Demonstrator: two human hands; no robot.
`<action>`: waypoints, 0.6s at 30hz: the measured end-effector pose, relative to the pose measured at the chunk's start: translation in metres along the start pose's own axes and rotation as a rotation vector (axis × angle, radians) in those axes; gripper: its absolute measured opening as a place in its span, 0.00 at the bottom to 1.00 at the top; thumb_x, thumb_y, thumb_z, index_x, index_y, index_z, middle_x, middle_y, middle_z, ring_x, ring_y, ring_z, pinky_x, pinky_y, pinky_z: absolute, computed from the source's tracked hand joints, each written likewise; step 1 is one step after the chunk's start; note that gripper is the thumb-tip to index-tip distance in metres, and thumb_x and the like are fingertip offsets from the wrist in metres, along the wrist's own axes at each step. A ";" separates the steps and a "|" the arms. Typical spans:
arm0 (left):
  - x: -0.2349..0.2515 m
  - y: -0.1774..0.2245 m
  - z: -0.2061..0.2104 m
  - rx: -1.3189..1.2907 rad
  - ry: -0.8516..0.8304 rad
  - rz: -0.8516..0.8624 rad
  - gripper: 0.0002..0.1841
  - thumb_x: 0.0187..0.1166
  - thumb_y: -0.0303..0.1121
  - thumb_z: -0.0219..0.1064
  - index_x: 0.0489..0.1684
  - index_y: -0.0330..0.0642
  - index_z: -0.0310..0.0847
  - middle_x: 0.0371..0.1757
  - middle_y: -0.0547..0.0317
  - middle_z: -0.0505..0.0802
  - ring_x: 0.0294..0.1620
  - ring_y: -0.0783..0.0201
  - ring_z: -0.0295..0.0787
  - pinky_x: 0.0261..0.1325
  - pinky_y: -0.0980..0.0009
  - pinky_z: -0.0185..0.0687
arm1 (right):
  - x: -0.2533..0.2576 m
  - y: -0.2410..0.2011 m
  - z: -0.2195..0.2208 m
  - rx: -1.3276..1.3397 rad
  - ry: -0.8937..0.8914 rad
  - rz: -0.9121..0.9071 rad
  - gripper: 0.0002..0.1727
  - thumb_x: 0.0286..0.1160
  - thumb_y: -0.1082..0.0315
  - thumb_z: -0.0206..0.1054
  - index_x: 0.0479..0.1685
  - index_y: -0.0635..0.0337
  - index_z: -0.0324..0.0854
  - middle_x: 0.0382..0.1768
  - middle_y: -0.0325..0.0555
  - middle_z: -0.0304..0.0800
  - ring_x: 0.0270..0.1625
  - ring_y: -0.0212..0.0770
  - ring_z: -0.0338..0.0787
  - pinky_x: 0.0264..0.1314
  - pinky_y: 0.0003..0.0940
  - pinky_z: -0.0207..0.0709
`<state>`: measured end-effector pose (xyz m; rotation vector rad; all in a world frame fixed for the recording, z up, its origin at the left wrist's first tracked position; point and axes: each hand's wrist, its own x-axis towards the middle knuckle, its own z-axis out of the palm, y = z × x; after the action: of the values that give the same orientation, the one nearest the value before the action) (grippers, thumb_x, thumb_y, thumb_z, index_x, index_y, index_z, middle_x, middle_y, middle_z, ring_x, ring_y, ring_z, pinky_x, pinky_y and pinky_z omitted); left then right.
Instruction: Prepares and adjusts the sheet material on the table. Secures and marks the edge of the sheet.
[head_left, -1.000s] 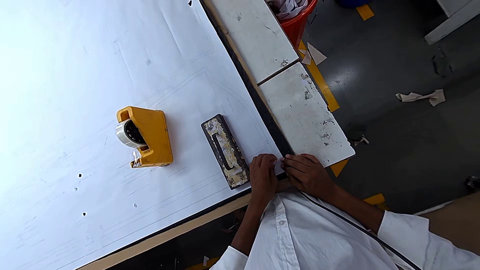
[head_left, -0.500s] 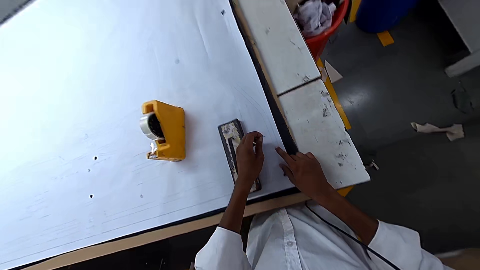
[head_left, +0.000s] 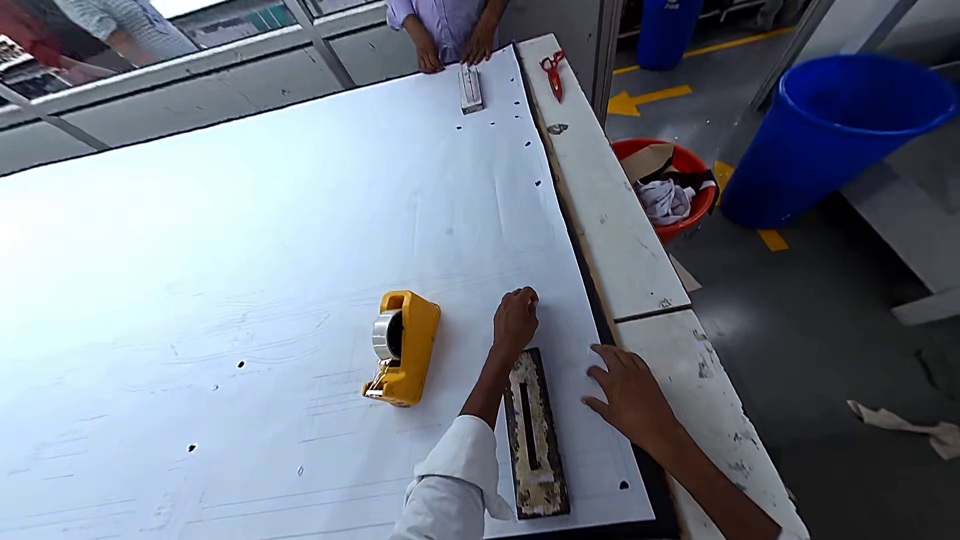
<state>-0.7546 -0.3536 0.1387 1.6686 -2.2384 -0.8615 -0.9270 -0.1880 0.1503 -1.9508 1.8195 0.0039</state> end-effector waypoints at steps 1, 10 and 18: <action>0.002 -0.001 0.002 -0.002 -0.007 0.012 0.11 0.88 0.29 0.60 0.58 0.35 0.86 0.61 0.39 0.90 0.70 0.40 0.83 0.72 0.42 0.76 | 0.021 0.001 0.003 0.020 0.087 -0.034 0.28 0.74 0.46 0.73 0.66 0.54 0.87 0.86 0.50 0.69 0.89 0.53 0.65 0.88 0.56 0.56; 0.009 -0.024 0.006 -0.341 0.124 0.087 0.11 0.87 0.27 0.61 0.56 0.30 0.85 0.56 0.41 0.92 0.55 0.46 0.91 0.61 0.47 0.84 | 0.168 0.002 0.020 0.118 0.357 -0.247 0.30 0.87 0.62 0.55 0.88 0.58 0.66 0.91 0.51 0.60 0.93 0.55 0.57 0.92 0.63 0.46; 0.054 -0.023 0.000 -0.164 0.173 -0.058 0.10 0.86 0.28 0.62 0.54 0.34 0.87 0.53 0.41 0.89 0.52 0.44 0.89 0.58 0.45 0.84 | 0.176 0.014 0.035 -0.096 0.373 -0.137 0.39 0.87 0.40 0.43 0.95 0.47 0.55 0.96 0.43 0.48 0.97 0.59 0.41 0.92 0.71 0.31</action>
<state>-0.7544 -0.4079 0.1166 1.6706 -1.9605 -0.8533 -0.9080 -0.3423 0.0596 -2.2601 1.9345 -0.3443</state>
